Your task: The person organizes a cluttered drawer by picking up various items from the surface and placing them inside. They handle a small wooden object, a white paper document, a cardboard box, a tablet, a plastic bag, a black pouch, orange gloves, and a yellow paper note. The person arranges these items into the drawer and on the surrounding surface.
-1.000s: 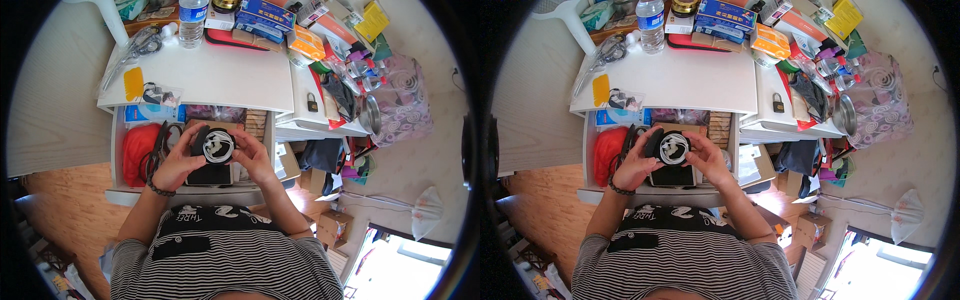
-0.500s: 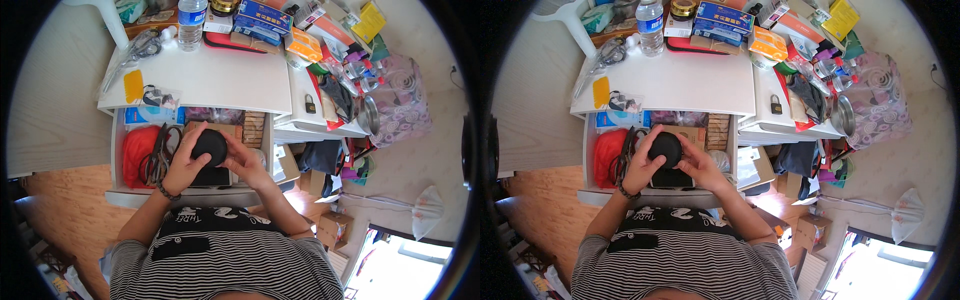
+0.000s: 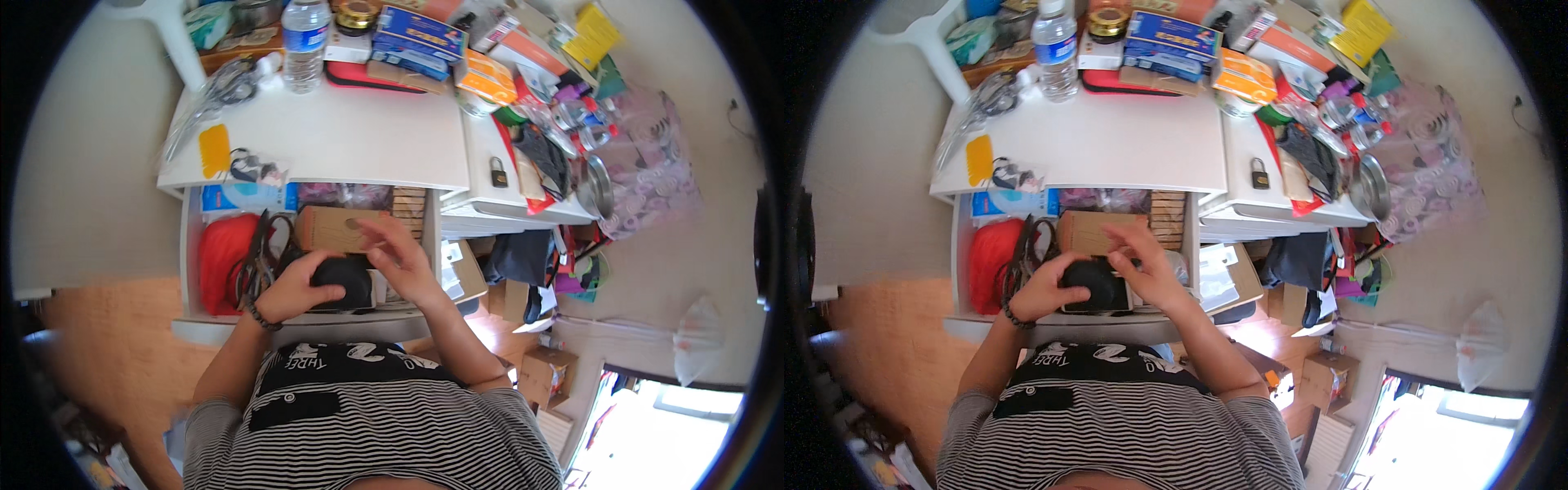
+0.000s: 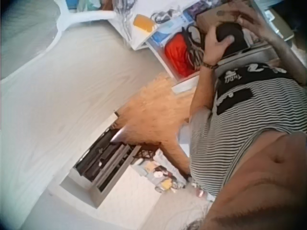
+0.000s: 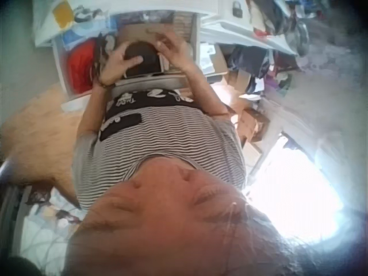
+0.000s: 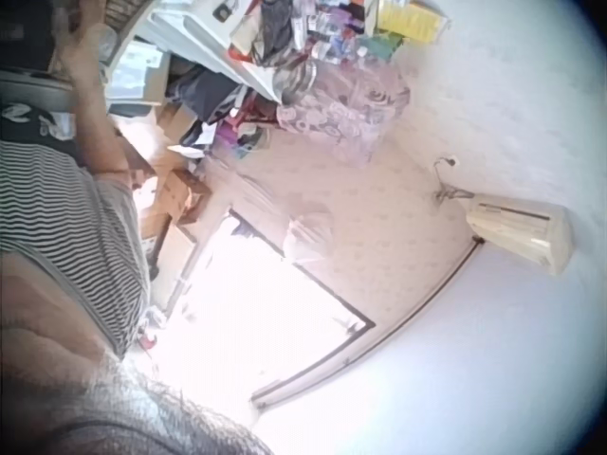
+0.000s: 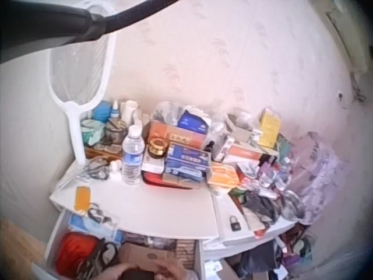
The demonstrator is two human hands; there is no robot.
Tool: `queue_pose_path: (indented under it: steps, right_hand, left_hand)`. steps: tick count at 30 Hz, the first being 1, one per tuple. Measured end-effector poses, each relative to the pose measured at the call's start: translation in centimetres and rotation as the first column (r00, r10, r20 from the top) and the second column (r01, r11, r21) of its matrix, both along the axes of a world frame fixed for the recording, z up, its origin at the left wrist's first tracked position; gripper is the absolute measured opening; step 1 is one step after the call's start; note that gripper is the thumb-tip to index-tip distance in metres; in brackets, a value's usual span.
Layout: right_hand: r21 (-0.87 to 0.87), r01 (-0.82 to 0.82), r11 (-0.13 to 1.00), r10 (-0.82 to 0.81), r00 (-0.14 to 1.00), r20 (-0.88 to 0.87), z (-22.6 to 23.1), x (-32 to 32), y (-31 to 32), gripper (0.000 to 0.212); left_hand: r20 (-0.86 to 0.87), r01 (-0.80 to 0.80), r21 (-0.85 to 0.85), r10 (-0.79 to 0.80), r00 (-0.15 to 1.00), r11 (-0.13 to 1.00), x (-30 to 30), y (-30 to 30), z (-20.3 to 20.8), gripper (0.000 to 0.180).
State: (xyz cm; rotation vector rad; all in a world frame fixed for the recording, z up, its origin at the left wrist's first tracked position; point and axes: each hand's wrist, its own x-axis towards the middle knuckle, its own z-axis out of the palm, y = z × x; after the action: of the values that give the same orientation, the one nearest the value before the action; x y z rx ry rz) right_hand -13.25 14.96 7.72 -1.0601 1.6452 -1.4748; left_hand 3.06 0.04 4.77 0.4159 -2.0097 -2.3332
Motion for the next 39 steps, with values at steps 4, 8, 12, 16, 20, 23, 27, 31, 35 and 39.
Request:
queue_pose_path:
  steps: [4, 8, 12, 16, 20, 23, 27, 31, 35, 39]
  right_hand:
    - [0.012, -0.304, 0.953, 0.304, 0.949, -0.084, -0.6, -0.3, -0.9, 0.024]
    - [0.151, -0.271, 0.951, 0.194, 0.900, 0.391, -1.2, -0.2, -0.1, 0.016]
    - [0.130, -0.121, 0.984, 0.147, 0.964, -0.220, -1.1, 0.8, 0.5, 0.014]
    - [-0.024, -0.091, 0.996, 0.052, 0.749, -0.661, -0.1, 2.7, 1.4, 0.014]
    - [-0.022, -0.039, 0.999, 0.013, 0.708, -0.706, -1.8, 5.3, 0.9, 0.013]
    - [0.043, -0.109, 0.993, 0.101, 0.617, -0.780, -3.0, 6.0, 0.0, 0.016]
    - [-0.063, -0.114, 0.992, 0.028, 0.662, -0.749, -2.5, 3.7, -0.2, 0.016]
    - [-0.105, -0.058, 0.993, -0.040, 0.662, -0.749, -1.3, 1.6, -0.1, 0.015]
    - [0.023, -0.123, 0.992, 0.089, 0.564, -0.821, -0.9, 3.4, -0.3, 0.013]
    - [0.053, -0.066, 0.996, 0.080, 0.515, -0.854, -2.7, 5.8, -1.1, 0.015]
  left_hand:
    - [0.045, 0.145, 0.058, -0.147, 0.988, 0.988, 0.2, 0.0, 0.6, 0.044]
    - [0.076, 0.182, 0.103, -0.190, 0.979, 0.978, 0.9, -0.8, 0.2, 0.038]
    - [0.184, 0.026, 0.211, -0.066, 0.981, 0.977, 1.3, -0.5, -0.8, 0.036]
    - [0.217, -0.294, 0.521, 0.209, 0.954, 0.801, 1.1, -0.4, -1.3, 0.031]
    - [0.213, -0.455, 0.679, 0.439, 0.873, 0.576, -0.3, 2.0, -3.1, 0.038]
    - [0.292, -0.470, 0.823, 0.472, 0.832, 0.318, -1.0, 3.5, -3.5, 0.032]
    - [0.295, -0.439, 0.804, 0.372, 0.880, 0.401, 0.1, 3.4, -3.0, 0.033]
    - [0.209, -0.319, 0.604, 0.242, 0.948, 0.730, 1.1, 1.9, -1.3, 0.042]
    - [0.217, -0.436, 0.713, 0.418, 0.882, 0.549, 0.9, 2.8, -0.9, 0.040]
    - [0.235, -0.469, 0.774, 0.495, 0.836, 0.425, 0.9, 3.3, -2.9, 0.037]
